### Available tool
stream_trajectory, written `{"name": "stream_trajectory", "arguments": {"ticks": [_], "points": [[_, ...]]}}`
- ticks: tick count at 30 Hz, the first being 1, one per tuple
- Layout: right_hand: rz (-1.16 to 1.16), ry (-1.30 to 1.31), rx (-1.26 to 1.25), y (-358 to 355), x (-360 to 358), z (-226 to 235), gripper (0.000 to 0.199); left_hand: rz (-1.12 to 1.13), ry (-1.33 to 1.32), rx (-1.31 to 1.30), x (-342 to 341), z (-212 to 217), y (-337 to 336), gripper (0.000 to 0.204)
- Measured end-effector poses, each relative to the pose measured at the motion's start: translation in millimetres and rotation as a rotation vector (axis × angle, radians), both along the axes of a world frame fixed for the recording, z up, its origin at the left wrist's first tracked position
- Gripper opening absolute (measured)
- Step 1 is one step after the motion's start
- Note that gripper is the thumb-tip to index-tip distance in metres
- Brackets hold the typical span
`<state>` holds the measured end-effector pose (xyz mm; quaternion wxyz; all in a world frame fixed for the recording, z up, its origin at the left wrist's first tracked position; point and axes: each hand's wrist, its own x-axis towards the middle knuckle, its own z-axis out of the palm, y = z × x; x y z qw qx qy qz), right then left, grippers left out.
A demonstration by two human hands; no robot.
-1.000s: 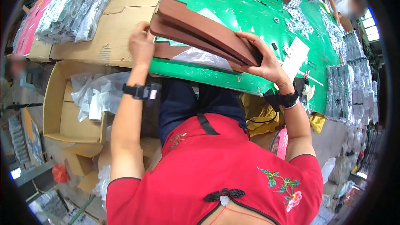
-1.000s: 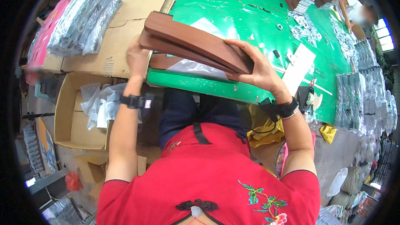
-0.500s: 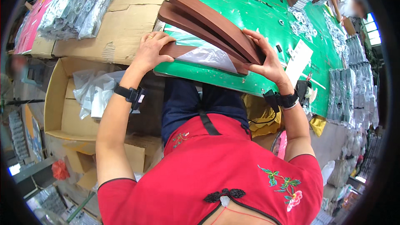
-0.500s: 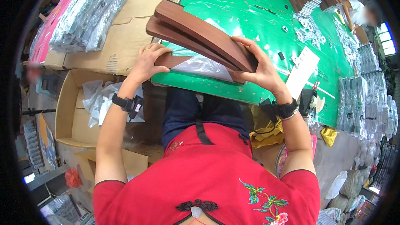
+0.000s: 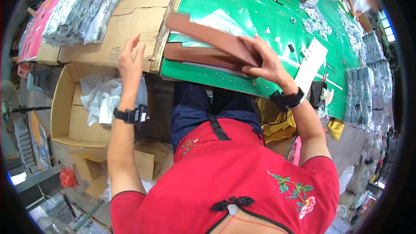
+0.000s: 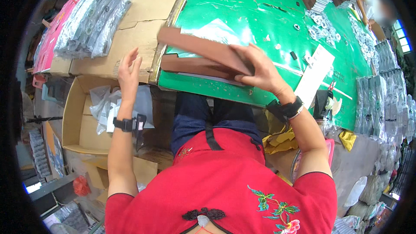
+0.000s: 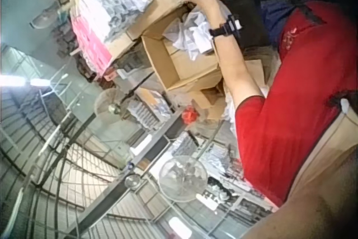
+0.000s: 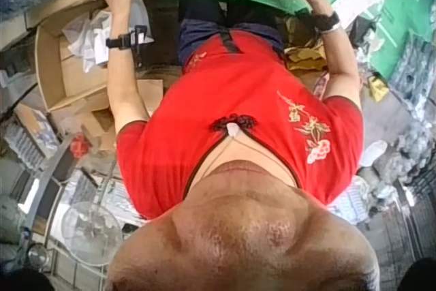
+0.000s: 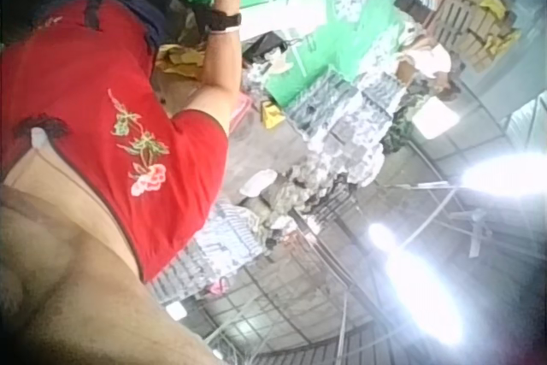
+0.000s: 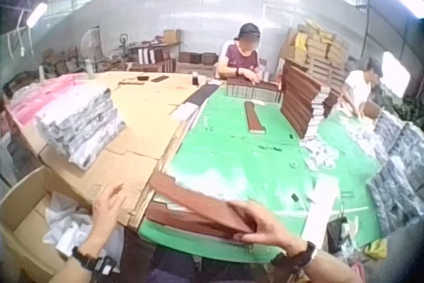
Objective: Packaging wooden furniture components into plastic bags and sealing them with tape.
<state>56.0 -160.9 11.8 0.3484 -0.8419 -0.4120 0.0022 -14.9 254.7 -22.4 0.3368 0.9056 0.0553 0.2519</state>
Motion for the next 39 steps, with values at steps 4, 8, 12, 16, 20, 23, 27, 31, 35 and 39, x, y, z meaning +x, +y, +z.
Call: {"name": "stream_trajectory", "arguments": {"ticks": [4, 8, 12, 16, 20, 23, 27, 31, 35, 39], "points": [[-0.237, 0.345, 0.356, -10.2, -2.5, 15.8, 0.09, -0.312, 0.177, -0.151, 65.8, 14.9, -54.7, 0.045], [-0.323, 0.346, 0.461, -20.7, -7.7, 7.1, 0.091, -0.319, 0.075, 0.333, 130.4, -22.3, -113.4, 0.053], [-0.4, 0.361, 0.416, -32.4, -23.0, 3.5, 0.092, -0.266, 0.301, 0.388, 152.9, -23.3, -130.5, 0.04], [-0.426, 0.409, 0.414, -34.7, -21.3, 3.6, 0.092, -0.446, 0.23, -0.127, 148.5, -23.2, -120.6, 0.019], [-0.433, 0.383, 0.447, -41.1, -15.3, 11.0, 0.091, -0.568, -0.034, -0.126, 66.6, 34.5, -132.8, 0.006], [-0.325, 0.299, 0.464, -33.2, -10.7, 22.5, 0.092, -0.652, -0.169, 0.385, 5.4, 20.8, -125.5, 0.014], [-0.132, 0.124, 0.295, -12.9, -16.2, 44.7, 0.09, -0.658, -0.178, 0.466, -23.1, -17.6, -126.3, 0.014], [-0.005, -0.073, 0.083, 2.7, -15.3, 30.4, 0.089, -0.577, -0.197, 0.443, -29.3, -23.9, -130.5, 0.015], [0.057, -0.124, -0.158, 7.4, -9.1, -2.0, 0.092, -0.608, -0.155, 0.476, -37.2, -22.6, -127.4, 0.016], [0.039, -0.167, -0.232, 4.7, -9.4, -14.0, 0.089, -0.613, -0.246, 0.412, -33.9, -4.3, -126.3, 0.019]]}}
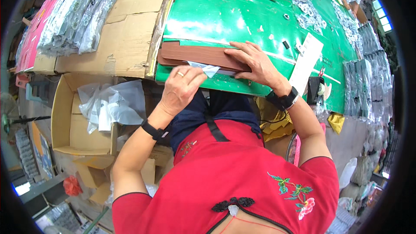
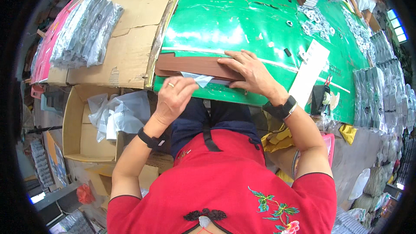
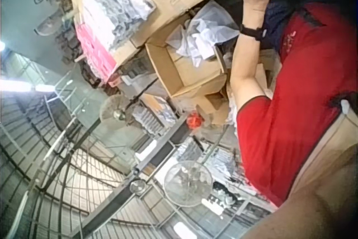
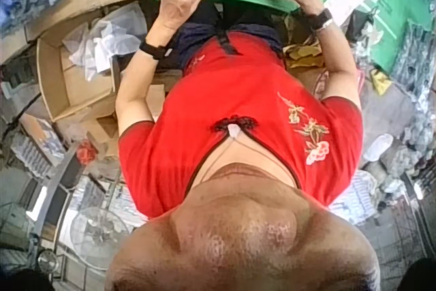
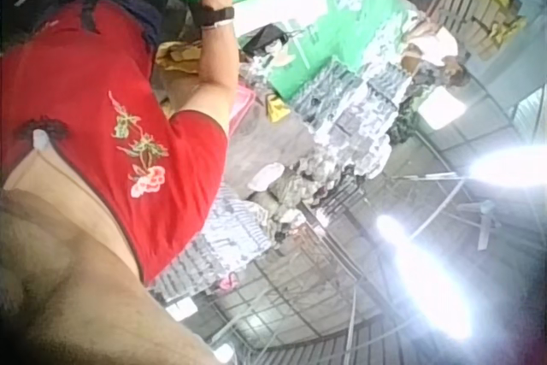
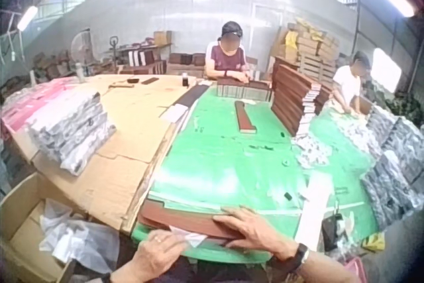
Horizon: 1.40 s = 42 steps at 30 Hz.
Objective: Packaging wooden furniture components into plastic bags and sealing them with tape.
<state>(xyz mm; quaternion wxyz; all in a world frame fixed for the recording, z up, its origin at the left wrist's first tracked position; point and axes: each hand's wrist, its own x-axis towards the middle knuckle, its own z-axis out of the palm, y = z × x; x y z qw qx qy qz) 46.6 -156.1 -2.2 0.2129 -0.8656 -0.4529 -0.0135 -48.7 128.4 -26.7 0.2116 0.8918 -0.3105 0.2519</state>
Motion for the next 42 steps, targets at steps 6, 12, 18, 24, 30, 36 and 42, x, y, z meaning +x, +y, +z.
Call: {"name": "stream_trajectory", "arguments": {"ticks": [6, 12, 18, 24, 30, 36, 42], "points": [[-0.019, 0.03, 0.006, 2.9, -0.3, -1.5, 0.082, 0.097, 0.058, -0.001, 35.8, 34.5, -0.9, 0.067], [0.017, 0.001, 0.003, 7.2, 1.0, -3.1, 0.086, 0.152, 0.197, 0.293, 51.3, 6.2, 9.5, 0.087], [0.009, 0.038, -0.032, 11.5, -2.4, 7.2, 0.088, 0.161, 0.175, 0.176, 50.6, 1.2, 5.7, 0.076], [-0.023, 0.016, 0.011, 12.4, 0.0, 3.4, 0.084, 0.29, 0.136, -0.081, 21.3, 25.7, 40.2, 0.071], [-0.161, -0.015, 0.012, -3.1, -2.1, 0.5, 0.085, 0.891, 0.194, -0.198, -26.7, -0.4, 230.1, 0.043], [-0.355, -0.117, -0.044, 8.1, -14.7, 4.1, 0.082, 0.871, 0.434, -0.451, -47.6, -9.2, 234.0, 0.043], [-0.565, -0.159, 0.393, -21.0, -63.3, 12.5, 0.047, 0.565, 0.334, -0.309, -14.0, 12.6, 107.2, 0.037]]}}
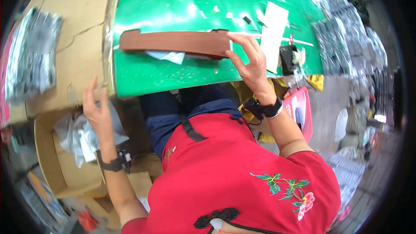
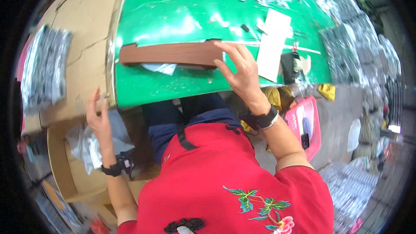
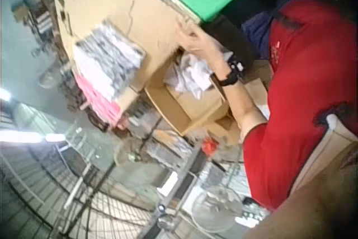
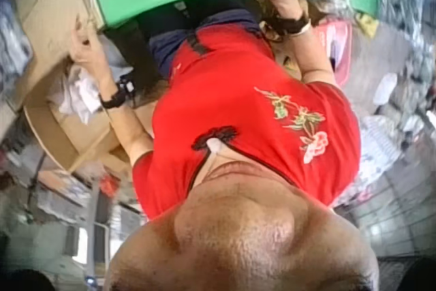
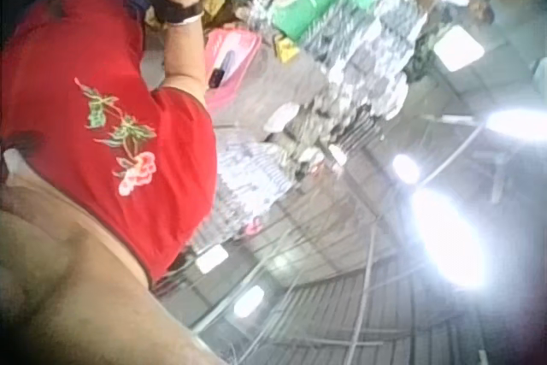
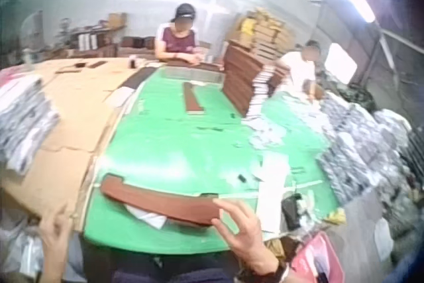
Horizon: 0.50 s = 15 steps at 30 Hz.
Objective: Packaging wooden furniture components into plastic bags and sealing them with tape.
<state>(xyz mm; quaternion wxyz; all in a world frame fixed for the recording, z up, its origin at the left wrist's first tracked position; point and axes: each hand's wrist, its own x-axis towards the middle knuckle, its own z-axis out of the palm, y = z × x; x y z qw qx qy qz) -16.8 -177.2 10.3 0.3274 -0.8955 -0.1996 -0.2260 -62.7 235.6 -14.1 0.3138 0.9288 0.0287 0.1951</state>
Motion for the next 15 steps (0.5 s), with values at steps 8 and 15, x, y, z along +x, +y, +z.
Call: {"name": "stream_trajectory", "arguments": {"ticks": [8, 15], "points": [[-0.794, 0.159, -0.058, -114.9, -80.8, -45.3, 0.04, -0.829, -0.131, -0.051, 23.8, 15.2, -182.9, 0.036], [-0.896, 0.405, 0.473, -121.4, -96.9, -58.5, 0.024, -1.179, -0.138, 0.025, 48.4, -0.1, -324.2, 0.047]]}}
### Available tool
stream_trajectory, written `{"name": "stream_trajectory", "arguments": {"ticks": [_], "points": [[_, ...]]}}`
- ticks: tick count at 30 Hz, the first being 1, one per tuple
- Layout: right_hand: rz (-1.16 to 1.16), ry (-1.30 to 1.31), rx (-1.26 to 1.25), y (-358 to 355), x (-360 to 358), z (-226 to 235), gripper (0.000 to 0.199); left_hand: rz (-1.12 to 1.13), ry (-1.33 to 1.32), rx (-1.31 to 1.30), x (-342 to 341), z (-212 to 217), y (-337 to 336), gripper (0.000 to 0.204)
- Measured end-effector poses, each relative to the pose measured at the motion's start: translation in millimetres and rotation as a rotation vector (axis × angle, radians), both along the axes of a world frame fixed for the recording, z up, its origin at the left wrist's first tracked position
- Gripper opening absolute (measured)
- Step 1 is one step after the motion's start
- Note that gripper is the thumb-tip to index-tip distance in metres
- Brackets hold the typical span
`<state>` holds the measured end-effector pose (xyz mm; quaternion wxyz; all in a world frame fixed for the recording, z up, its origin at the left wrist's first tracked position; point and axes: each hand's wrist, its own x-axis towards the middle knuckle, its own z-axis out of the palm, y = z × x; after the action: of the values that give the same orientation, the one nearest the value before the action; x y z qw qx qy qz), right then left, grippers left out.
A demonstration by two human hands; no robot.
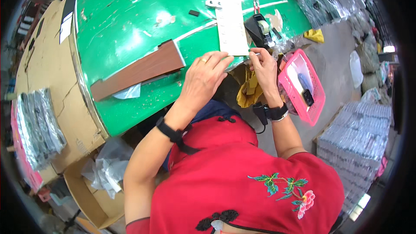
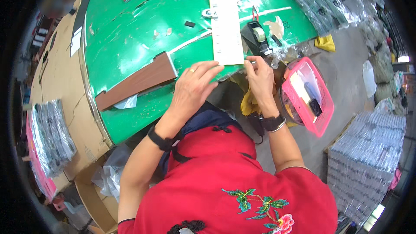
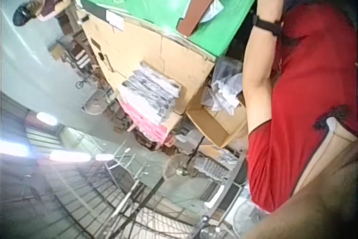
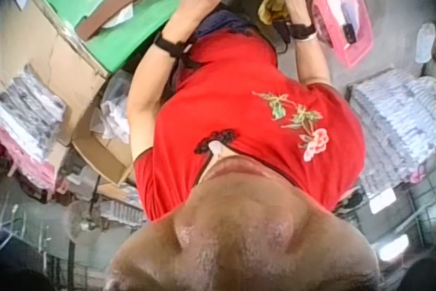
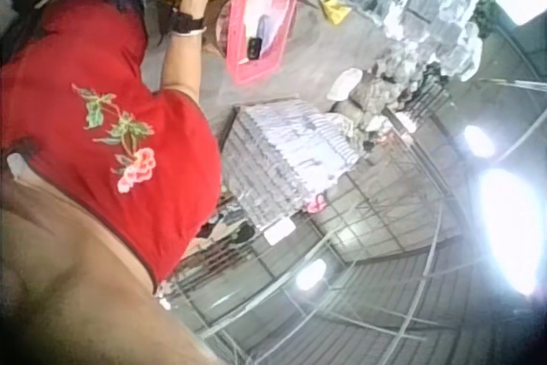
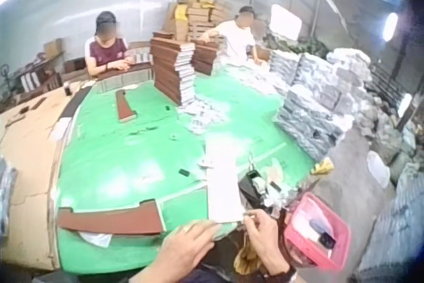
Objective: Packaging wooden furniture components into plastic bags and sealing them with tape.
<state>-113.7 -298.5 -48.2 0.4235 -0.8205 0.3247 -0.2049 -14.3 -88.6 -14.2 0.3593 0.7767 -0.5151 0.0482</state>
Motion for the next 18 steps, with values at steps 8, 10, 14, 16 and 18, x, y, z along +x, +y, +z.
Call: {"name": "stream_trajectory", "arguments": {"ticks": [8, 10, 14, 16, 18], "points": [[0.032, -0.018, 0.354, -0.8, 2.7, 10.0, 0.028, 0.073, -0.289, 0.287, 26.4, -23.6, -55.1, 0.024], [0.082, 0.057, 0.384, -3.9, 3.3, 17.4, 0.028, 0.053, -0.322, 0.366, 26.4, -23.2, -54.8, 0.018], [0.055, 0.065, 0.62, -6.6, 6.1, 22.8, 0.028, 0.08, -0.253, 0.224, 28.4, -17.3, -53.8, 0.014], [0.051, 0.047, 0.675, -4.8, 15.1, 23.2, 0.027, 0.079, -0.233, 0.2, 28.1, -12.5, -52.0, 0.014], [0.045, 0.029, 0.727, -4.6, 17.6, 17.2, 0.025, 0.039, -0.241, 0.215, 26.8, -9.3, -51.0, 0.013]]}}
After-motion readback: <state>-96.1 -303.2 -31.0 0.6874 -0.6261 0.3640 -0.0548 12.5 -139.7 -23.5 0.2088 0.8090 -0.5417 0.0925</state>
